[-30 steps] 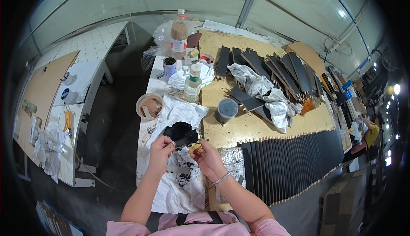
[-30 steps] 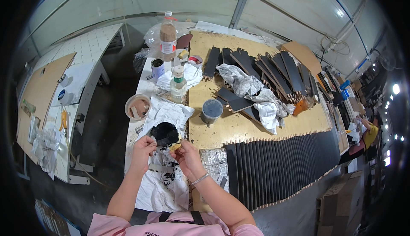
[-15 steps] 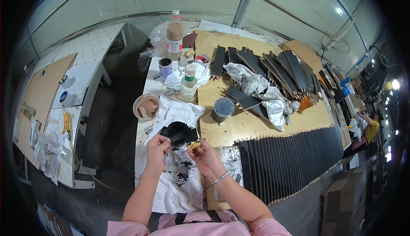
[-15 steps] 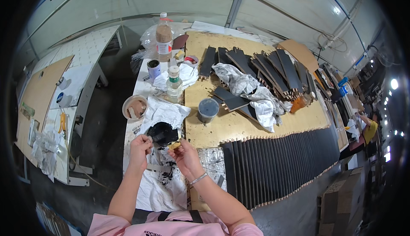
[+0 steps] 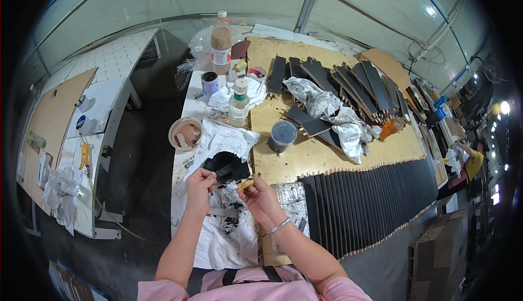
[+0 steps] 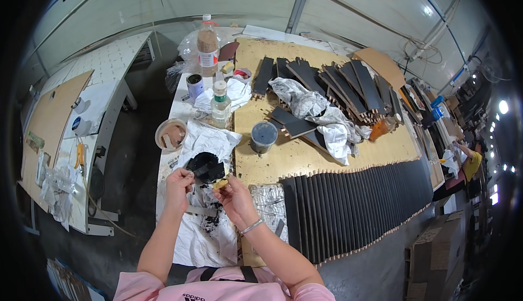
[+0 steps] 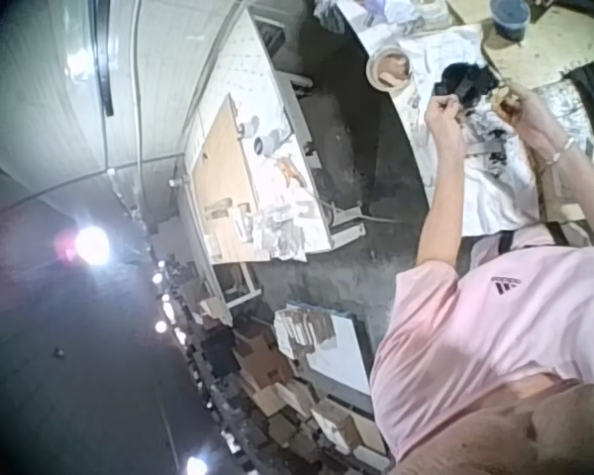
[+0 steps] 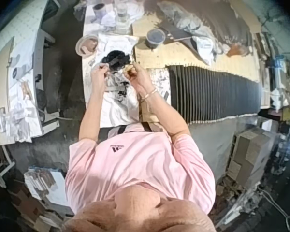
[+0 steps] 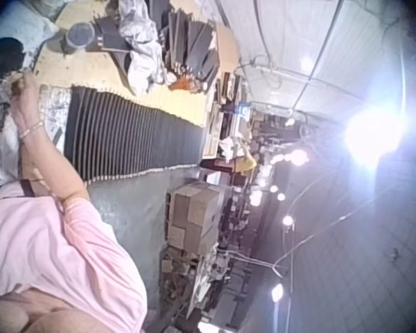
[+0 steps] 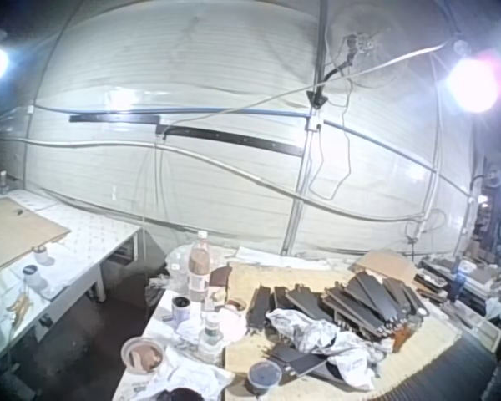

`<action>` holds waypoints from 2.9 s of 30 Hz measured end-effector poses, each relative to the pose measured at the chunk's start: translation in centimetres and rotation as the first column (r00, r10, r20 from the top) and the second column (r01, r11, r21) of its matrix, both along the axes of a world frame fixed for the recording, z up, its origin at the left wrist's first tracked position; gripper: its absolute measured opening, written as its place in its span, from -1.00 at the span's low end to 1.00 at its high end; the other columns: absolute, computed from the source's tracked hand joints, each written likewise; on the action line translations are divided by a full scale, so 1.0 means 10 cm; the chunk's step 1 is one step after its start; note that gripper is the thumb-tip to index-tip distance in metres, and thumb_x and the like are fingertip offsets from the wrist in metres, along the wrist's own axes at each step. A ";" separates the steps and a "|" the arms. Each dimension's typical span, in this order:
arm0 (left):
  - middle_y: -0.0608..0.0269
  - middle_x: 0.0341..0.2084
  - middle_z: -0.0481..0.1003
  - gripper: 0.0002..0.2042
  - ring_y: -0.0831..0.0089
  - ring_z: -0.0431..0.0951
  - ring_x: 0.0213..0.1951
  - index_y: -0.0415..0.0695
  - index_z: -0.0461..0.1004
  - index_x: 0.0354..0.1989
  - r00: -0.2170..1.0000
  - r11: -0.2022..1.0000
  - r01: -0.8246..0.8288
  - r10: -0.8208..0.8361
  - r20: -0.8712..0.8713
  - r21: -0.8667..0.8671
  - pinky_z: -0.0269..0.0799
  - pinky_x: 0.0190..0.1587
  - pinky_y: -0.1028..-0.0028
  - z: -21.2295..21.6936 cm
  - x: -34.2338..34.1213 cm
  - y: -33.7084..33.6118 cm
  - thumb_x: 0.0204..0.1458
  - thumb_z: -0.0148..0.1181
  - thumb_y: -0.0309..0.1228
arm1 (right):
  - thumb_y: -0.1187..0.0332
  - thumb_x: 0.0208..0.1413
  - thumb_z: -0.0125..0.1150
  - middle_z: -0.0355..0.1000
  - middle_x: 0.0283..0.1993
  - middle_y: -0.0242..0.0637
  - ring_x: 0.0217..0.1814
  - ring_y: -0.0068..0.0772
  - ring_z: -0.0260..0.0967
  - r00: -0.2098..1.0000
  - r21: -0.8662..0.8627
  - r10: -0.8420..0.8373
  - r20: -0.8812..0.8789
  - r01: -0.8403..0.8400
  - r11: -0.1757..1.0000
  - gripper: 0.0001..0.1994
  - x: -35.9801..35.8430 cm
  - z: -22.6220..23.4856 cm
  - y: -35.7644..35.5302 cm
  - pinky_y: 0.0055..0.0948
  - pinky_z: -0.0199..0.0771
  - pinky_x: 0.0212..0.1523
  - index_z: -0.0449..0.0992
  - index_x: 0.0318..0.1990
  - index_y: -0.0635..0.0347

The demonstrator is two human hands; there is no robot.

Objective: The person applies stain to a row of wood slats using a sponge, wipes them with a cloth, and straightens the slats by hand.

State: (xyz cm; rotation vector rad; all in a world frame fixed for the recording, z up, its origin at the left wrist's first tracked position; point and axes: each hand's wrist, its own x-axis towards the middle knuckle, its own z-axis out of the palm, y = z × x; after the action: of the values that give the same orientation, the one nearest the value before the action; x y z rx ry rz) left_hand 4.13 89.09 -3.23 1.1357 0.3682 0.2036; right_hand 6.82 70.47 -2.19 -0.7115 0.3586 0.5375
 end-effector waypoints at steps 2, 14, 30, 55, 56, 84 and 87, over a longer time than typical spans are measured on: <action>0.36 -0.51 0.51 -0.92 0.68 0.36 -0.53 -0.15 0.51 -0.36 0.998 0.999 0.032 -0.032 -0.057 -0.003 0.18 -0.48 0.62 0.00 -0.01 -0.03 0.15 0.28 -0.57 | 0.18 0.48 0.01 0.53 -0.30 -0.28 -0.18 -0.24 0.56 0.999 -0.029 -0.021 -0.025 0.020 0.999 -0.70 -0.01 0.05 0.00 -0.34 0.62 -0.11 0.48 -0.22 0.21; 0.41 -0.55 0.48 -0.92 0.70 0.29 -0.56 -0.21 0.54 -0.38 0.989 0.976 -0.101 0.120 -0.088 0.191 0.16 -0.48 0.59 -0.10 0.20 0.19 0.15 0.28 -0.61 | 0.16 0.47 0.06 0.41 -0.42 -0.37 -0.23 -0.26 0.50 1.000 -0.043 -0.016 -0.013 0.015 0.999 -0.66 -0.17 0.23 -0.15 -0.37 0.54 -0.13 0.39 -0.39 0.11; 0.22 -0.32 0.47 -0.69 0.26 0.53 -0.27 -0.08 0.58 -0.05 0.946 0.340 -0.153 0.323 0.038 0.928 0.46 -0.19 0.26 -0.02 0.37 -0.03 0.01 0.45 -0.45 | 0.21 0.42 0.12 0.61 -0.10 -0.23 -0.11 -0.27 0.53 0.972 0.154 -0.230 -0.048 0.235 0.960 -0.74 -1.00 0.54 -1.61 -0.39 0.57 -0.13 0.57 0.01 0.19; 0.13 -0.22 0.68 -0.80 0.09 0.56 0.07 -0.05 0.69 -0.27 0.981 -0.430 0.033 -0.157 -0.111 0.902 -0.05 0.40 -0.34 0.30 3.29 -5.05 0.13 0.21 -0.24 | 0.28 0.39 0.06 0.56 0.01 -0.10 -0.12 -0.14 0.49 0.859 0.334 -0.511 -0.026 0.489 0.805 -0.67 -1.36 0.34 -5.65 -0.27 0.52 -0.18 0.48 0.14 0.31; 0.12 -0.22 0.67 -0.81 0.09 0.57 0.05 -0.06 0.67 -0.27 0.986 -0.290 -0.044 -0.168 -0.006 0.956 -0.03 0.38 -0.34 0.37 3.30 -5.07 0.15 0.21 -0.25 | 0.29 0.40 0.05 0.56 0.00 -0.13 -0.13 -0.18 0.49 0.865 0.310 -0.502 -0.009 0.479 0.821 -0.69 -1.30 0.35 -5.79 -0.32 0.51 -0.19 0.48 0.13 0.32; 0.08 0.10 0.54 -0.46 0.08 0.55 0.10 -0.04 0.50 0.24 0.809 -0.057 0.208 -0.551 -0.204 0.976 0.48 0.20 0.20 0.44 0.43 -4.99 0.00 0.16 -0.61 | 0.24 0.37 0.15 0.60 -0.01 -0.22 -0.12 -0.28 0.57 0.944 0.221 -0.317 0.086 0.292 0.930 -0.74 -1.30 0.68 -6.03 -0.31 0.61 -0.18 0.53 0.09 0.14; 0.05 0.18 0.54 -0.36 0.26 0.55 0.20 -0.17 0.45 0.31 0.851 0.736 0.242 -0.474 0.226 0.633 0.39 0.32 0.33 0.53 0.18 -4.60 -0.05 -0.07 -0.73 | 0.23 0.35 0.17 0.59 0.00 -0.24 -0.11 -0.30 0.56 0.960 0.160 -0.261 0.104 0.243 0.957 -0.71 -1.25 0.74 -5.95 -0.34 0.60 -0.18 0.52 0.11 0.15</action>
State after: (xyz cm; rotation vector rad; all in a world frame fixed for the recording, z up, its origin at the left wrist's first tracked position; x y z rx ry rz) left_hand 5.94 43.05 2.09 1.7218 -0.3015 0.1831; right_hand -5.65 10.98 5.22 -0.5447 0.2858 0.2719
